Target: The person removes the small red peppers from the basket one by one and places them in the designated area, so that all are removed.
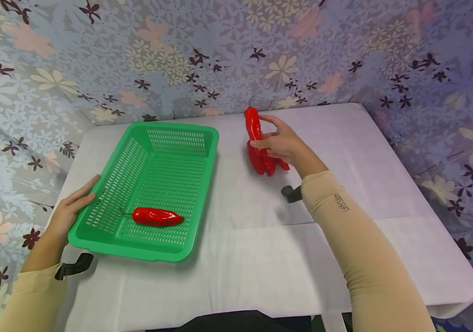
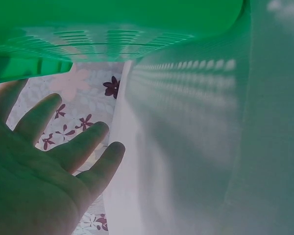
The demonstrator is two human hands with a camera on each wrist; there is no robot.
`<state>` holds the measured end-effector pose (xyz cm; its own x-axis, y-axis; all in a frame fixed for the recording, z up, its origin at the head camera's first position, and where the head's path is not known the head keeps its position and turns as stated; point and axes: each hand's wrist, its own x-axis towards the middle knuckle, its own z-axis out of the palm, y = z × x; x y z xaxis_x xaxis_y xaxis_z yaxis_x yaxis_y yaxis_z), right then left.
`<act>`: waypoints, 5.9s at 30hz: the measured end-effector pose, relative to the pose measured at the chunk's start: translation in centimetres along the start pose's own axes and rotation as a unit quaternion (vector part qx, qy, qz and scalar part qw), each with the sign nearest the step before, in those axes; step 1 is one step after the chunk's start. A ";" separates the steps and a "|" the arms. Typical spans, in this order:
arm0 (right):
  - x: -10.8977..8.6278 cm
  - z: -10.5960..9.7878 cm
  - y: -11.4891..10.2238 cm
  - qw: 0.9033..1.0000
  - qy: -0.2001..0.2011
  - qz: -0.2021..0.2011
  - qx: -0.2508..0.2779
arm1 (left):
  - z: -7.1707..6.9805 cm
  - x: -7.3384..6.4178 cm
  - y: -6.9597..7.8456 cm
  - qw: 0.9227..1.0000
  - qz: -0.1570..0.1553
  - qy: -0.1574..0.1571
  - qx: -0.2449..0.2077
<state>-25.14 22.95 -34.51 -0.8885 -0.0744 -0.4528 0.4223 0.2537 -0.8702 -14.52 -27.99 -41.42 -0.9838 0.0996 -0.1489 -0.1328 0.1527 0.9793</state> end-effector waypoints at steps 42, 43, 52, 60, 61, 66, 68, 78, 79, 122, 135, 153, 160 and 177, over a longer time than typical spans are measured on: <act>3.3 -7.5 9.5 0.976 0.154 0.078 -0.129 | -0.2 0.1 -0.1 1.000 -0.002 -0.002 0.012; 3.4 -7.5 9.6 0.975 0.156 0.080 -0.134 | -0.2 0.1 -0.1 1.000 -0.002 -0.003 0.012; 3.5 -7.5 9.8 0.973 0.164 0.090 -0.132 | -0.2 0.1 0.0 1.000 0.001 -0.003 0.015; 2.7 -7.6 9.2 0.969 0.192 0.023 -0.153 | -0.2 0.1 -0.1 1.000 0.007 -0.004 0.009; 2.5 -7.7 8.9 0.968 0.200 0.002 -0.152 | -0.2 0.1 -0.1 1.000 0.008 -0.004 0.009; 2.2 -7.8 7.2 0.964 0.224 -0.066 -0.131 | -0.1 0.0 -0.1 1.000 0.008 -0.002 0.011; 2.0 -7.7 6.6 0.964 0.222 -0.074 -0.128 | -0.1 0.0 -0.1 1.000 0.010 0.000 0.014; 1.6 -6.3 4.3 0.970 0.191 -0.106 -0.109 | -0.1 0.0 -0.1 1.000 0.008 0.003 0.019; 1.6 -6.1 4.0 0.970 0.187 -0.110 -0.110 | 0.0 0.0 -0.1 1.000 0.007 0.003 0.019; -1.9 9.4 -4.9 0.958 -0.101 -0.240 -0.123 | 0.0 0.3 0.1 1.000 0.010 0.013 -0.011; -2.1 12.3 -5.4 0.953 -0.142 -0.243 -0.117 | 0.0 0.0 -0.2 1.000 0.003 0.006 0.010; 0.0 17.9 -3.3 0.927 -0.194 -0.258 -0.192 | -0.3 0.1 -0.2 1.000 0.007 -0.005 0.008; -0.3 19.7 -2.3 0.920 -0.208 -0.234 -0.236 | -0.4 0.2 -0.2 1.000 0.005 -0.007 0.008; -0.9 23.9 -0.1 0.881 -0.272 -0.214 -0.324 | -0.6 0.2 -0.3 1.000 0.010 -0.008 0.011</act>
<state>-20.07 -0.10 -38.65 -0.6500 -0.7029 -0.2888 -0.2778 0.5736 -0.7706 -14.74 -28.60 -41.68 -0.9841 0.1186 -0.1323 -0.1107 0.1731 0.9787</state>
